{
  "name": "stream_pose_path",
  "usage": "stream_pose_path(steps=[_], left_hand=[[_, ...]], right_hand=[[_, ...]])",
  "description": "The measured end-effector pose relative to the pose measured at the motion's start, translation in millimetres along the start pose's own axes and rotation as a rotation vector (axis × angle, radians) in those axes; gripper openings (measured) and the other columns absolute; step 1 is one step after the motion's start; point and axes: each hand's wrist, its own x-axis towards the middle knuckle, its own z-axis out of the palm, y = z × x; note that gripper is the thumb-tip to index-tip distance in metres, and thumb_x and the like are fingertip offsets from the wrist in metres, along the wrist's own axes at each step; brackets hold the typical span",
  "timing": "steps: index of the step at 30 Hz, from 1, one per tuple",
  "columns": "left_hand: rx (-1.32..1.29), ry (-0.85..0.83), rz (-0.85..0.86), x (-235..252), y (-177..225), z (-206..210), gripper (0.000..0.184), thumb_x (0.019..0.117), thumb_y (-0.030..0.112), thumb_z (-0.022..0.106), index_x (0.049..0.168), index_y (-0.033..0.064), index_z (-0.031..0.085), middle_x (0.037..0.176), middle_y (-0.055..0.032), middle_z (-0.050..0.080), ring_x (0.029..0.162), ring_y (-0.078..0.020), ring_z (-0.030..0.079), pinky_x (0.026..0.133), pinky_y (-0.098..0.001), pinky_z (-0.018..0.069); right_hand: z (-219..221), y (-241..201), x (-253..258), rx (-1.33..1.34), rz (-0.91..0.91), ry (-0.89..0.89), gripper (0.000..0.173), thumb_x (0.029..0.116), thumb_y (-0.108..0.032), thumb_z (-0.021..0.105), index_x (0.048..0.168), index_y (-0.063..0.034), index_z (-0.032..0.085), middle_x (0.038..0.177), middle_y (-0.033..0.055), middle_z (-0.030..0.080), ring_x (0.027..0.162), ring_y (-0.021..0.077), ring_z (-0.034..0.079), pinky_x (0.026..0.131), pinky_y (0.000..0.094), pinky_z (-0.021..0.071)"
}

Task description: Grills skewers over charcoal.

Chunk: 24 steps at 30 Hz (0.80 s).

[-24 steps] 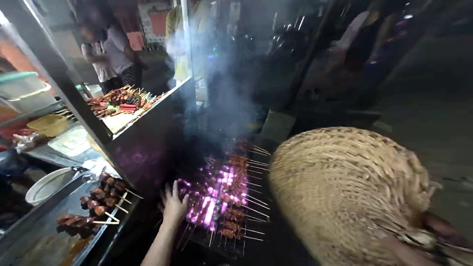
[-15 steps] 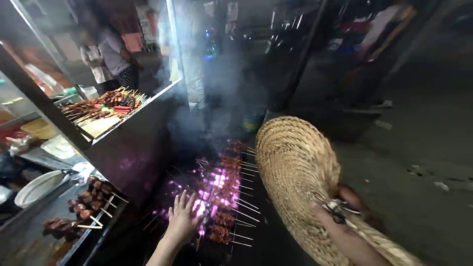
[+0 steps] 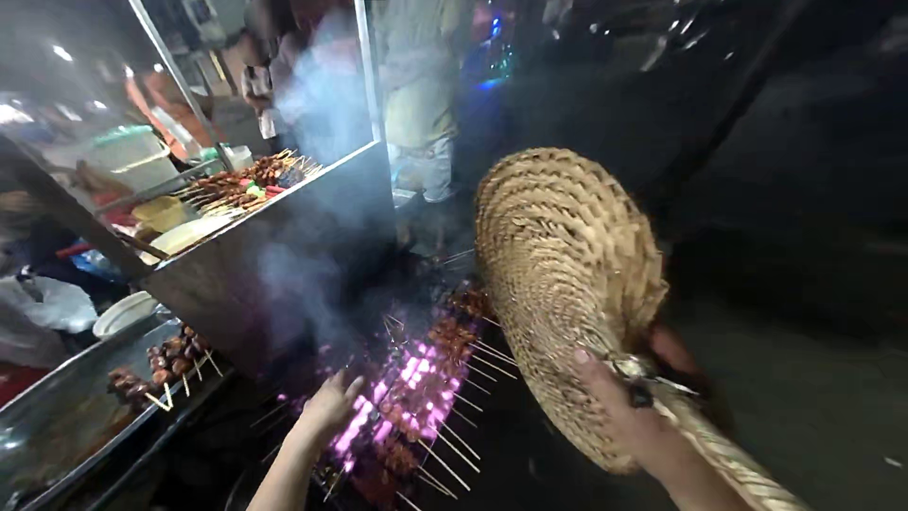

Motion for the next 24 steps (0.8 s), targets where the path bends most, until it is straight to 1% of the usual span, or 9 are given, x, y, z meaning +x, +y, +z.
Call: stream_pose_path(steps=[3,7,10,13,15,17,18,21,24], left_hand=[[-0.202,-0.012,-0.016,-9.6,-11.8,5.1,0.065,0.1082,0.048,0.041,0.157,0.0057,0.036,0.158,-0.0231,0.039,0.145,-0.0348,0.042,0.119,-0.0518,0.0334],[-0.363,-0.113,0.161,-44.4,29.8,-10.4,0.062,0.1073,0.049,0.036,0.160,0.0171,0.032,0.164,-0.0101,0.034,0.149,-0.0239,0.037,0.119,-0.0462,0.0349],[-0.111,0.393,0.116,-43.6,30.2,-14.1,0.076,0.0950,0.040,0.071,0.157,0.0081,0.040,0.164,-0.0265,0.025,0.149,-0.0475,0.028,0.112,-0.0721,0.0296],[-0.263,0.585,0.361,-86.3,49.5,-22.0,0.091,0.0848,0.037,0.080,0.159,0.0124,0.033,0.169,-0.0172,0.016,0.150,-0.0327,0.032,0.111,-0.0553,0.0414],[-0.281,0.575,0.671,-121.9,64.2,-15.0,0.096,0.0776,0.042,0.084,0.157,0.0174,0.037,0.169,-0.0126,0.019,0.148,-0.0236,0.037,0.109,-0.0467,0.0463],[-0.278,0.483,0.896,-147.9,75.3,-4.8,0.095,0.0776,0.057,0.080,0.156,0.0280,0.035,0.169,-0.0063,0.021,0.146,-0.0153,0.040,0.110,-0.0384,0.0469],[-0.308,0.422,0.973,-158.4,76.7,0.5,0.095,0.0785,0.060,0.078,0.156,0.0305,0.033,0.168,-0.0050,0.022,0.145,-0.0130,0.040,0.112,-0.0359,0.0454],[-0.600,0.275,1.027,-187.1,53.0,9.3,0.084,0.0926,0.044,0.072,0.161,0.0281,0.027,0.166,0.0042,0.028,0.143,-0.0013,0.039,0.117,-0.0267,0.0393],[-1.039,0.466,0.732,-211.7,18.3,7.5,0.036,0.1012,0.024,0.062,0.137,0.0202,0.058,0.126,0.0175,0.067,0.113,0.0057,0.062,0.098,-0.0202,0.0523]], right_hand=[[-26.4,9.0,6.9,-0.014,0.065,0.023,0.069,0.1005,-0.041,0.055,0.146,0.0095,0.047,0.138,0.0301,0.058,0.127,0.0326,0.060,0.108,0.0449,0.0489],[-40.3,13.6,10.6,0.011,0.141,0.053,0.071,0.1013,-0.033,0.059,0.155,0.0065,0.035,0.147,0.0297,0.050,0.134,0.0313,0.053,0.112,0.0452,0.0441],[-40.3,10.9,14.6,0.019,0.102,0.120,0.076,0.1000,-0.035,0.060,0.157,0.0041,0.030,0.154,0.0264,0.044,0.142,0.0288,0.046,0.116,0.0436,0.0404],[-31.6,-23.6,2.8,0.030,0.168,0.151,0.063,0.1056,-0.036,0.054,0.148,0.0093,0.042,0.142,0.0275,0.054,0.131,0.0257,0.055,0.110,0.0450,0.0444],[-18.1,-51.3,-20.3,0.055,0.170,0.064,0.057,0.1093,-0.037,0.049,0.135,0.0132,0.054,0.124,0.0271,0.065,0.114,0.0217,0.063,0.100,0.0426,0.0501],[15.7,-45.0,-49.3,0.285,-0.149,-0.065,0.048,0.1076,-0.033,0.053,0.122,0.0126,0.061,0.104,0.0105,0.071,0.096,0.0004,0.067,0.084,0.0193,0.0568],[38.6,-39.3,-62.0,0.518,-0.329,-0.218,0.045,0.1052,-0.027,0.057,0.120,0.0158,0.060,0.104,0.0093,0.072,0.095,-0.0006,0.068,0.082,0.0163,0.0574],[68.4,-77.3,-102.3,0.778,-0.501,-0.728,0.068,0.0967,-0.023,0.070,0.145,0.0160,0.043,0.145,0.0186,0.055,0.129,0.0092,0.057,0.109,0.0258,0.0480],[93.5,-70.2,-130.2,0.503,-0.633,-0.791,0.050,0.0946,-0.008,0.068,0.138,0.0133,0.057,0.144,0.0299,0.056,0.135,0.0310,0.057,0.115,0.0399,0.0452]])
